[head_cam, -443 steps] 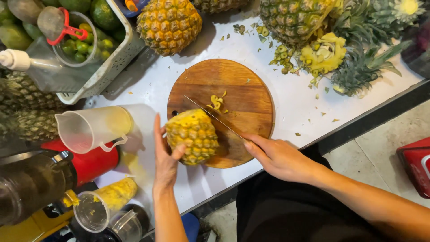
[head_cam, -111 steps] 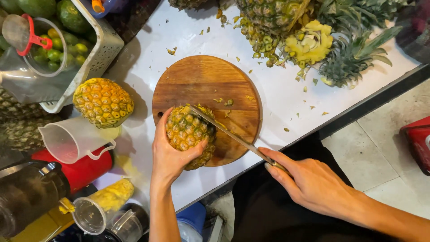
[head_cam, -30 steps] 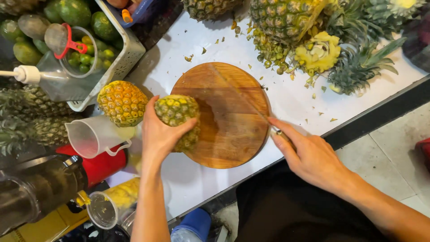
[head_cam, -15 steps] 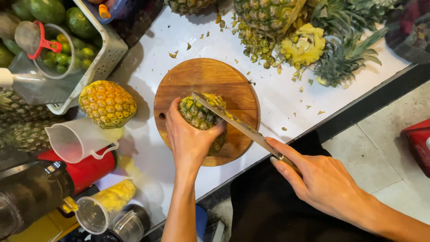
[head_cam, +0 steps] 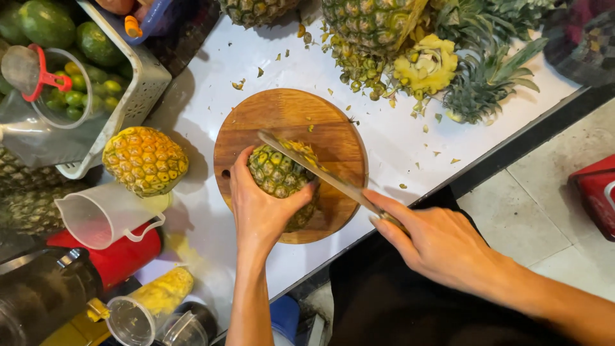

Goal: Sharpening a knife and then peeling multiple pineapples at a food stall.

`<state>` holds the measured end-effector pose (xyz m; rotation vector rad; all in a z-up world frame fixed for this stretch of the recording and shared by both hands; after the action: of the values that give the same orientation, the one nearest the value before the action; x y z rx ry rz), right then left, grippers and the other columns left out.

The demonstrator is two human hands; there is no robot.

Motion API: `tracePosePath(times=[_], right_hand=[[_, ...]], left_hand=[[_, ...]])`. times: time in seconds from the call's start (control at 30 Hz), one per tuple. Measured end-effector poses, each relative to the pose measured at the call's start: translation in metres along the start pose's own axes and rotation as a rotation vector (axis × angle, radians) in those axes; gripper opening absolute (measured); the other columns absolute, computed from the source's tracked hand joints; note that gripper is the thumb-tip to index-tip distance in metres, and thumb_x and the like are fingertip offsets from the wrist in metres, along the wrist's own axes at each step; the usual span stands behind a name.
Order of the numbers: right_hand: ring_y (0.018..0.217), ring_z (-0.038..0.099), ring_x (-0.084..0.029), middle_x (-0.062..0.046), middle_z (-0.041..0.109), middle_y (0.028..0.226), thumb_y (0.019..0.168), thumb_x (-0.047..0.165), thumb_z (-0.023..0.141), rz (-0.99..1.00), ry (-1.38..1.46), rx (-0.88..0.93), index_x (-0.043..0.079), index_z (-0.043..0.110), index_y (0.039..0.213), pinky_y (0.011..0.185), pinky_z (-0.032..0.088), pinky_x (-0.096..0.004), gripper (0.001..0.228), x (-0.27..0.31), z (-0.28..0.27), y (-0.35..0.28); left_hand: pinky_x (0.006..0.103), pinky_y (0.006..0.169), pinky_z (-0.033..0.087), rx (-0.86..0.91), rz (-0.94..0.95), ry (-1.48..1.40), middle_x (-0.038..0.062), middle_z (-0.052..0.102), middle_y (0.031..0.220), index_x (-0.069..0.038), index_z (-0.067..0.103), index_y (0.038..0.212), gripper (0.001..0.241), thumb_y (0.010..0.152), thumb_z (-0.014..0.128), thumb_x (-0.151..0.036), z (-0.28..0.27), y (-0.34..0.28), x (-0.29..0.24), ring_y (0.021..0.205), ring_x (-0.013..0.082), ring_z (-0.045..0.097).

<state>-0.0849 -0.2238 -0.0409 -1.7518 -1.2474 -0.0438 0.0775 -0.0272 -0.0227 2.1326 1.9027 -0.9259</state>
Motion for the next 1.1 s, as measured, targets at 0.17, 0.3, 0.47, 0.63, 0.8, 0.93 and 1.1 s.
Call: tracePosePath(times=[0.17,0.3,0.47,0.63,0.8,0.93,1.1], right_hand=[[0.044,0.069,-0.033,-0.009,0.073,0.058,0.098,0.041,0.046,-0.197,0.13,-0.093,0.025,0.05,0.148,0.043,0.053,-0.044,0.052,0.028,-0.018,0.028],[0.056,0.075,-0.025,-0.003,0.075,0.059,0.095,0.046,0.05,-0.059,0.08,0.035,0.034,0.049,0.146,0.053,0.057,-0.039,0.052,-0.003,-0.003,0.009],[0.086,0.072,-0.053,-0.024,0.076,0.076,0.1,0.041,0.038,-0.152,0.282,0.135,0.033,0.046,0.15,0.083,0.056,-0.059,0.052,0.034,-0.02,0.049],[0.085,0.074,-0.047,-0.02,0.077,0.069,0.097,0.043,0.042,-0.025,0.27,0.212,0.045,0.048,0.148,0.082,0.059,-0.053,0.052,0.008,-0.01,0.015],[0.1,0.071,-0.05,-0.025,0.078,0.095,0.101,0.04,0.037,-0.074,0.355,0.239,0.035,0.045,0.152,0.092,0.056,-0.057,0.052,0.031,-0.005,0.045],[0.109,0.071,-0.046,-0.023,0.076,0.113,0.102,0.042,0.037,-0.017,0.412,0.213,0.031,0.051,0.149,0.097,0.056,-0.057,0.051,0.021,-0.012,0.04],[0.12,0.062,-0.051,-0.025,0.063,0.136,0.101,0.037,0.044,0.066,0.471,0.003,0.018,0.054,0.147,0.102,0.049,-0.064,0.051,-0.01,-0.025,0.033]], left_hand=[[0.0423,0.096,0.051,-0.001,0.09,-0.022,0.022,0.057,0.126,0.008,0.045,0.137,0.106,0.054,0.095,-0.035,-0.004,0.005,0.003,0.112,0.0348,0.061],[0.0397,0.098,0.051,0.049,0.068,-0.104,0.016,0.059,0.129,-0.001,0.048,0.138,0.1,0.054,0.094,-0.029,-0.012,0.015,0.011,0.113,0.0296,0.062],[0.057,0.112,0.041,0.167,-0.063,-0.211,0.026,0.055,0.134,-0.007,0.048,0.144,0.118,0.042,0.101,-0.031,-0.01,0.016,0.03,0.132,0.0453,0.053],[0.0557,0.112,0.043,0.238,-0.12,-0.32,0.025,0.059,0.132,-0.012,0.05,0.146,0.115,0.043,0.099,-0.03,-0.019,0.025,0.032,0.132,0.0425,0.056],[0.0526,0.108,0.048,0.303,-0.112,-0.355,0.022,0.06,0.133,-0.018,0.05,0.148,0.116,0.043,0.099,-0.028,-0.017,0.031,0.04,0.131,0.0375,0.058],[0.0583,0.107,0.047,0.302,-0.118,-0.442,0.028,0.056,0.136,-0.013,0.047,0.151,0.119,0.044,0.098,-0.03,-0.035,0.045,0.041,0.13,0.0426,0.055],[0.043,0.101,0.049,0.09,-0.099,-0.429,0.018,0.054,0.132,-0.006,0.046,0.15,0.084,0.077,0.085,-0.017,-0.079,0.051,0.062,0.121,0.0271,0.051]])
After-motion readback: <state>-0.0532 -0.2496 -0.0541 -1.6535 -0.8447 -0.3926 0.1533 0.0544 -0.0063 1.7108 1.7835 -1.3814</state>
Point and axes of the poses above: each hand's wrist, its own y-axis towards the middle knuckle, its own z-axis out of the palm, x = y × z, the point moved 5 cm from there along y, towards the middle knuckle
